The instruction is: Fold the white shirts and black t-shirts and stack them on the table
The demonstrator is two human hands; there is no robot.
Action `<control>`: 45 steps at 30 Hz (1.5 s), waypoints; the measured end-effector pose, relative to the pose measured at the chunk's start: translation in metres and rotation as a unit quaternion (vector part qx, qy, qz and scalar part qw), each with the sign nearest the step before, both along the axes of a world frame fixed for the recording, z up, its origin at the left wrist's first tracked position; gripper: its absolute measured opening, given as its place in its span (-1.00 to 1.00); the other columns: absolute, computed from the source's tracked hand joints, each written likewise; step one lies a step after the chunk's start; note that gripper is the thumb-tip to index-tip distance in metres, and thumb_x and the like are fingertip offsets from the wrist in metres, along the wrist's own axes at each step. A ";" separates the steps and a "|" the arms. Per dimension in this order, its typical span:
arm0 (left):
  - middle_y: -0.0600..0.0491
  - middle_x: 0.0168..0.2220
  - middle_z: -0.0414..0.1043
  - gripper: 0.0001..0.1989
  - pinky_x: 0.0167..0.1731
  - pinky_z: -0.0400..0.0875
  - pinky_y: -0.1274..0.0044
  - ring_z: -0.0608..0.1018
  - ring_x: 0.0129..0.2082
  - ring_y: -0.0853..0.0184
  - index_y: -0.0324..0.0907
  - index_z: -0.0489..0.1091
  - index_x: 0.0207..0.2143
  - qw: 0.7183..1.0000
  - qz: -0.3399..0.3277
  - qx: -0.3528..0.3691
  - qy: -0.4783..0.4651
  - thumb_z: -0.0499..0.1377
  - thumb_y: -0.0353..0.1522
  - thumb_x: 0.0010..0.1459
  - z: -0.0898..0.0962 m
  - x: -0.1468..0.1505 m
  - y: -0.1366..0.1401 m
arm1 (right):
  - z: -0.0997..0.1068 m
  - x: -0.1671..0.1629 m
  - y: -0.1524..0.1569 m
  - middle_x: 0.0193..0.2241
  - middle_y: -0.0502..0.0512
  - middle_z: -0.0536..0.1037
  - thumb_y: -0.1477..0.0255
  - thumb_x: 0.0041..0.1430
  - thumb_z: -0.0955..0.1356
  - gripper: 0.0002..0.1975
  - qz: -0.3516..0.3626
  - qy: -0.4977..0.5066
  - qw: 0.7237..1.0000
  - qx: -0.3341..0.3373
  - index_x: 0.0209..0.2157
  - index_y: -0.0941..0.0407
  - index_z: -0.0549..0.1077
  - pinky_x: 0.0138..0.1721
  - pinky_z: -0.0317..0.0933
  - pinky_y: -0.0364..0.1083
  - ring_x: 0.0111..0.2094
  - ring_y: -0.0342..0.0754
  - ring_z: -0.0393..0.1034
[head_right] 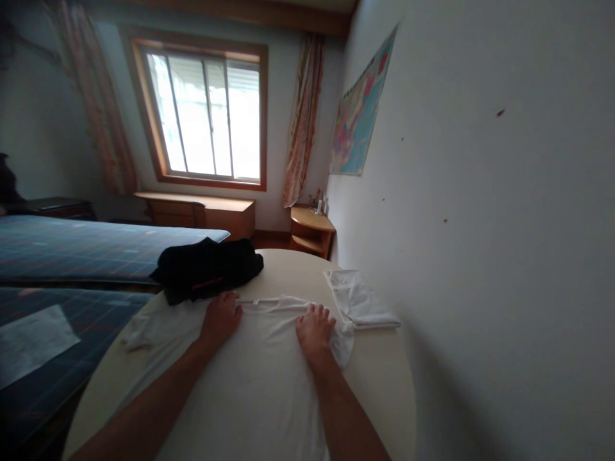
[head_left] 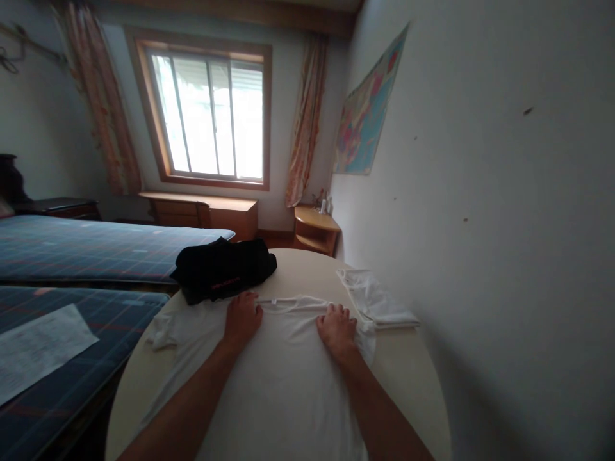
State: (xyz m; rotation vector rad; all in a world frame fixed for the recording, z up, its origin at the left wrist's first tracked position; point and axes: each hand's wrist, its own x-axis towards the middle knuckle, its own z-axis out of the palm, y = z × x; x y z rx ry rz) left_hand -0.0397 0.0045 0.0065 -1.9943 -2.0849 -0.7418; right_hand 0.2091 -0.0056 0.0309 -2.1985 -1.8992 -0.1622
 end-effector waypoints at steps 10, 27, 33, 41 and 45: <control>-0.13 0.09 0.43 -0.58 0.15 0.13 0.19 0.41 0.10 0.06 -0.19 0.32 0.14 0.994 -0.074 -0.065 0.057 0.01 -0.24 0.29 0.004 0.017 0.012 | -0.017 0.020 0.007 0.19 0.21 0.35 0.24 0.22 0.25 -0.47 0.117 0.088 0.989 -0.013 0.18 0.14 0.32 0.19 -0.02 0.03 0.22 0.09 0.14; -0.04 0.36 0.02 -0.46 0.28 -0.08 0.12 0.04 0.36 0.02 0.04 0.15 0.28 0.962 -0.242 -0.123 0.042 0.03 -0.11 0.28 -0.009 0.056 -0.012 | 0.014 0.094 -0.009 -0.17 0.29 0.50 0.49 0.25 0.26 -0.81 -0.044 -0.045 0.998 0.023 -0.19 0.16 0.50 -0.17 0.22 -0.06 -0.09 0.12 0.38; -0.04 0.38 -0.03 -0.45 0.29 -0.13 0.13 -0.01 0.37 0.06 0.02 0.12 0.30 0.960 -0.250 -0.122 0.045 0.03 -0.13 0.28 -0.011 0.053 -0.011 | 0.022 0.096 -0.005 -0.21 0.24 0.53 0.45 0.32 0.21 -0.79 -0.051 -0.008 0.998 0.048 -0.17 0.16 0.46 -0.21 0.22 -0.10 -0.15 0.04 0.43; -0.04 0.36 0.03 -0.50 0.29 -0.09 0.14 0.05 0.36 0.09 0.01 0.19 0.26 0.959 -0.251 -0.119 0.049 0.03 -0.16 0.29 -0.009 0.053 -0.014 | 0.015 0.114 -0.008 -0.22 0.22 0.59 0.37 0.23 0.32 -0.83 -0.086 0.017 0.996 -0.025 -0.24 0.15 0.50 -0.25 0.22 -0.10 -0.15 0.07 0.49; -0.03 0.35 0.04 -0.51 0.29 -0.09 0.14 0.07 0.35 0.11 0.02 0.20 0.25 0.960 -0.251 -0.119 0.047 0.03 -0.16 0.30 -0.008 0.053 -0.014 | 0.018 0.110 -0.008 -0.25 0.20 0.60 0.36 0.27 0.28 -0.80 -0.087 0.054 0.995 -0.019 -0.25 0.14 0.49 -0.30 0.21 -0.13 -0.18 0.04 0.51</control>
